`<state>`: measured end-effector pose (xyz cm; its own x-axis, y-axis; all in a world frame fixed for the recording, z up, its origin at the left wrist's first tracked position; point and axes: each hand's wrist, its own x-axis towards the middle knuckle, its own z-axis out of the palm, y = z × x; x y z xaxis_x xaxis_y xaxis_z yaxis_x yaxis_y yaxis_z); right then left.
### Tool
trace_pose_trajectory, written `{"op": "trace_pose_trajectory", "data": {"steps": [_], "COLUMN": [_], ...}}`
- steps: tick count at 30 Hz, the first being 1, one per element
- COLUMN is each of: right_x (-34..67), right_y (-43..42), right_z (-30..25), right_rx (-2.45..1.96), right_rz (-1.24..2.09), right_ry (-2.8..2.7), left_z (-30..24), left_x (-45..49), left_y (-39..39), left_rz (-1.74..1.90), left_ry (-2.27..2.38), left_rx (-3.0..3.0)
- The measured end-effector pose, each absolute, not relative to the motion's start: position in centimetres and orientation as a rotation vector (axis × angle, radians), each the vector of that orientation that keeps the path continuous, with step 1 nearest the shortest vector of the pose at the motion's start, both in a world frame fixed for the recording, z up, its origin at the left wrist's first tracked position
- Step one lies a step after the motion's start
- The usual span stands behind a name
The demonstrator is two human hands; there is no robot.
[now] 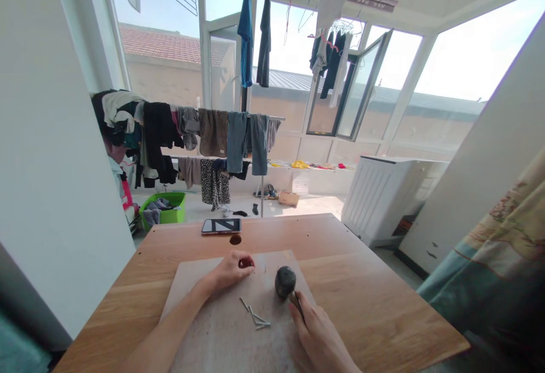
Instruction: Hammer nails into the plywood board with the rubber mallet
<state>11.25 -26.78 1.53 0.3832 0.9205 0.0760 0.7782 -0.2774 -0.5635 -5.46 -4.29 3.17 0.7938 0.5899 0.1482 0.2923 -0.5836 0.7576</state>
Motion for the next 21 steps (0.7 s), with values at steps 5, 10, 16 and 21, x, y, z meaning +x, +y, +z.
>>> {"op": "trace_pose_trajectory", "data": {"steps": [5,10,16,21], "right_x": [11.1,10.8,10.9,11.3], "right_y": [-26.7,-26.8,-26.8,-26.3], "right_z": [2.0,2.8,2.5,2.9], "right_rx": [-2.14,-2.113,-2.118,-2.092], "right_rz": [0.388,0.464,0.451,0.436], "right_ry": [-1.442,-1.456,-1.471,-1.461], "left_z": [3.5,3.5,2.9,2.4], "left_x": [-5.5,-5.6,-5.6,-5.6], "left_y": [-4.6,-4.7,-4.7,-4.5], "left_rz": [0.524,0.526,0.534,0.552], "left_ry": [0.621,0.597,0.563,0.578], "left_rx": [2.208,2.205,2.234,2.192]}}
